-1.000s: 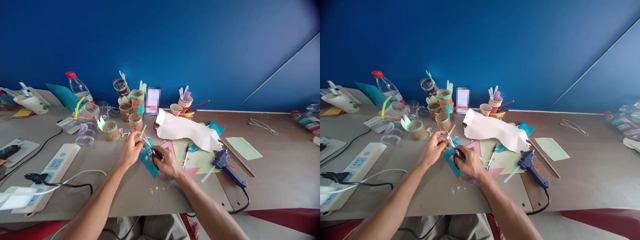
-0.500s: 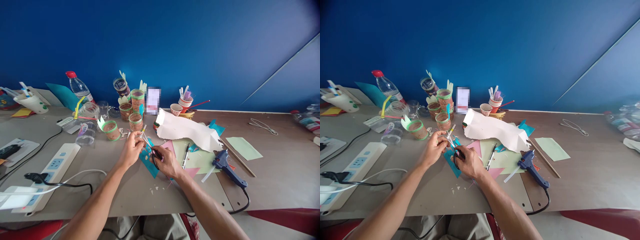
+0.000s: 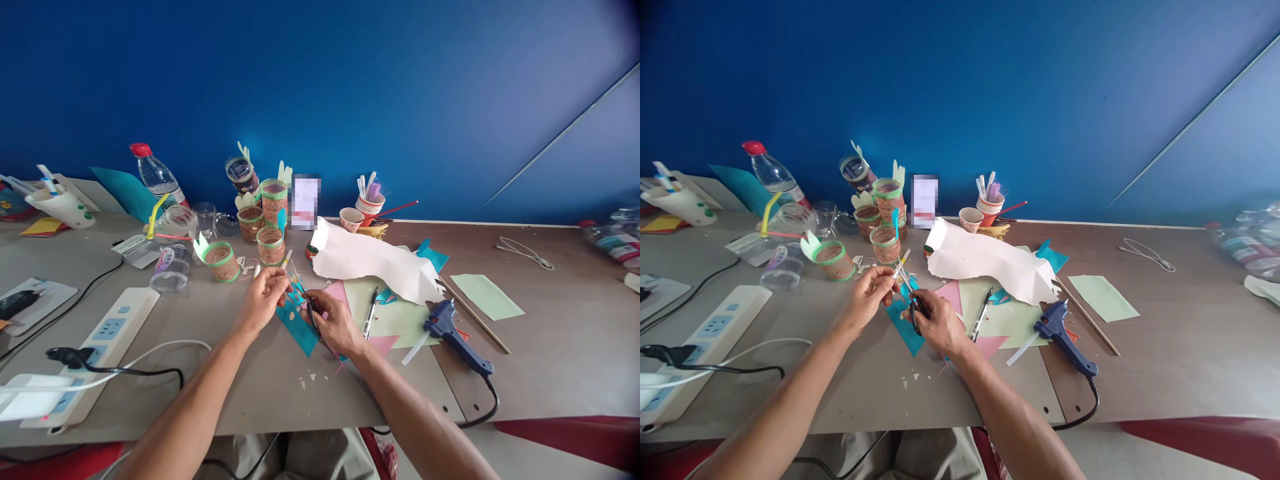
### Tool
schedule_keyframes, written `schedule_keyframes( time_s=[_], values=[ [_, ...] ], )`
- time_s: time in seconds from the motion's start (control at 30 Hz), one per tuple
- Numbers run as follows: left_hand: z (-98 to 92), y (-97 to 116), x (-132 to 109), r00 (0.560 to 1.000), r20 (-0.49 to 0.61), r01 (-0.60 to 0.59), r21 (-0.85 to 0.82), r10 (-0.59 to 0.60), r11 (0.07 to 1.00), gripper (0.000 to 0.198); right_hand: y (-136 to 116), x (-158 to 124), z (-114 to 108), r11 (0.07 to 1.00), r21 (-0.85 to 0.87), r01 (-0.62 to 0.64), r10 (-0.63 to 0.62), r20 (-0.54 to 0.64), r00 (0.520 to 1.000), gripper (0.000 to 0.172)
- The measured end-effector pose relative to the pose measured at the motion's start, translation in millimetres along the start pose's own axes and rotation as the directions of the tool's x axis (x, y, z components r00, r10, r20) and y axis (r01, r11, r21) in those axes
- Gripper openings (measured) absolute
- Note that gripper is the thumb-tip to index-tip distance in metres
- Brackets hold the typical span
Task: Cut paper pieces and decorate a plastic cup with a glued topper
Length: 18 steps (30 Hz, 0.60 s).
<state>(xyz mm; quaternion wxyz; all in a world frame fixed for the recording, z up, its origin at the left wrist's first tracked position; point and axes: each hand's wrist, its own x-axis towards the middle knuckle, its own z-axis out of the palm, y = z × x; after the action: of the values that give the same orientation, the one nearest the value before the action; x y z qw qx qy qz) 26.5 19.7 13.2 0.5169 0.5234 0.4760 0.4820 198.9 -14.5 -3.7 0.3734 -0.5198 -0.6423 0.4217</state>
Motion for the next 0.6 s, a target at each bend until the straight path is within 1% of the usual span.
schedule_keyframes(
  time_s=[0.13,0.2,0.3,0.47,0.6],
  values=[
    [4.3,2.6,-2.8,0.988,0.106,0.119,-0.078,-0.11,0.99,0.035,0.7,0.1,0.5,0.999,-0.033,0.035,-0.036,-0.017,0.999,0.03],
    [6.0,2.5,-3.9,0.985,0.116,0.145,-0.119,-0.131,0.982,0.034,-0.1,-0.4,0.8,0.997,-0.065,0.049,-0.05,-0.016,0.999,0.03],
    [6.9,1.1,-4.5,0.987,0.1,0.141,-0.136,-0.128,0.981,0.03,-2.4,-1.1,1.5,0.994,-0.098,0.054,-0.055,-0.01,0.998,0.029],
    [6.2,-0.6,-3.8,0.993,0.074,0.099,-0.095,-0.092,0.991,0.025,-5.2,-1.5,2.9,0.991,-0.123,0.051,-0.052,-0.001,0.999,0.028],
    [5.9,0.6,-3.9,0.995,0.06,0.077,-0.069,-0.073,0.995,0.022,-5.2,-1.6,3.5,0.99,-0.134,0.05,-0.05,0.003,0.999,0.031]
  ],
)
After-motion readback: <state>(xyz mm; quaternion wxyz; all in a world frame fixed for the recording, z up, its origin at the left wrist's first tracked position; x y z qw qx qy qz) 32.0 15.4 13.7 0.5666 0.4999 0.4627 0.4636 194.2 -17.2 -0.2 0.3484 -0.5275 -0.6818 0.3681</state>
